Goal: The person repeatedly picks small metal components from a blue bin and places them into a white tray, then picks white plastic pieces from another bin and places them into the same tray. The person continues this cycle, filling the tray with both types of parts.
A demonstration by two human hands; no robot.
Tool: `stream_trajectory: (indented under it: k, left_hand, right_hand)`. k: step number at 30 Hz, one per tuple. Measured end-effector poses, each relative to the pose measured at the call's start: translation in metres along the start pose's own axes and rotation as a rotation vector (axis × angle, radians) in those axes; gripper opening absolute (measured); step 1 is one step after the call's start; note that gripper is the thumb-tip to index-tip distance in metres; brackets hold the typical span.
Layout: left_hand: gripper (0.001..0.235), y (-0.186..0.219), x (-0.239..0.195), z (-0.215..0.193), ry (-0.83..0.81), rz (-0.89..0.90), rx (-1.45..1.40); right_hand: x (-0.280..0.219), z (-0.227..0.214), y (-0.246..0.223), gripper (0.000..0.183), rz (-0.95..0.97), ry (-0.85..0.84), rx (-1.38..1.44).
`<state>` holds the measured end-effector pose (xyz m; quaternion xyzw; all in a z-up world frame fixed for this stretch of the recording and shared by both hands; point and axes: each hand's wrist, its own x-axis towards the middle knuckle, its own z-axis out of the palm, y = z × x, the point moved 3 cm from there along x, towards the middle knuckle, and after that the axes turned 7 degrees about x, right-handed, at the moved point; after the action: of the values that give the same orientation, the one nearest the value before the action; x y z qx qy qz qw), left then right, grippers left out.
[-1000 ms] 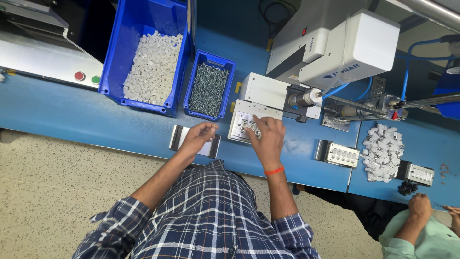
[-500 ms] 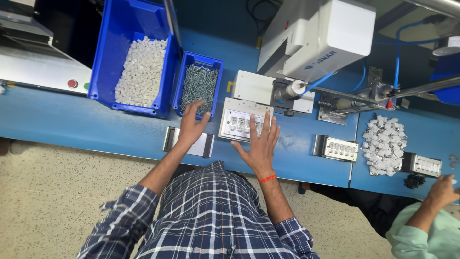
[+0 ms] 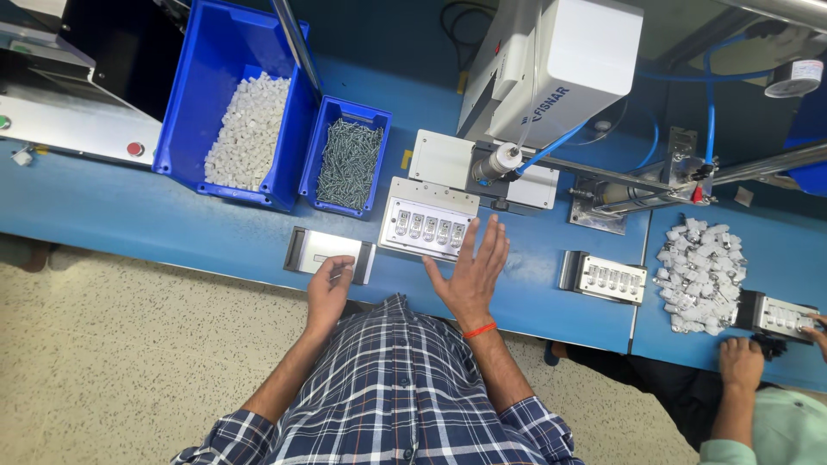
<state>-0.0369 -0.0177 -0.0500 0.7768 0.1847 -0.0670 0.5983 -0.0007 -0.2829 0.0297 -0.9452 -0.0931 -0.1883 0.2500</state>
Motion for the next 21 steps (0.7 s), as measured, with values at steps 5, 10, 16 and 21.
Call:
stream_trajectory:
  k: [5,10,16,21]
  left_hand:
    - [0.019,0.005,-0.012,0.005,0.04,-0.002,-0.028]
    - [0.02,0.012,-0.027,0.004,0.067,0.023,0.003]
    - [0.019,0.013,-0.031,-0.025,0.109,-0.052,-0.001]
    - [0.019,0.011,-0.014,-0.064,0.117,0.012,-0.012]
  right_hand:
    - [0.01,-0.012,-0.001,0.104,0.011,-0.16,0.025]
    - [0.044,-0.01,-0.002,0.104,-0.118,-0.259,0.154]
    - [0.083,0.013,-0.002,0.109,-0.179,-0.581,0.131]
    - [0.096,-0.01,-0.024,0.116,-0.151,-0.485,0.257]
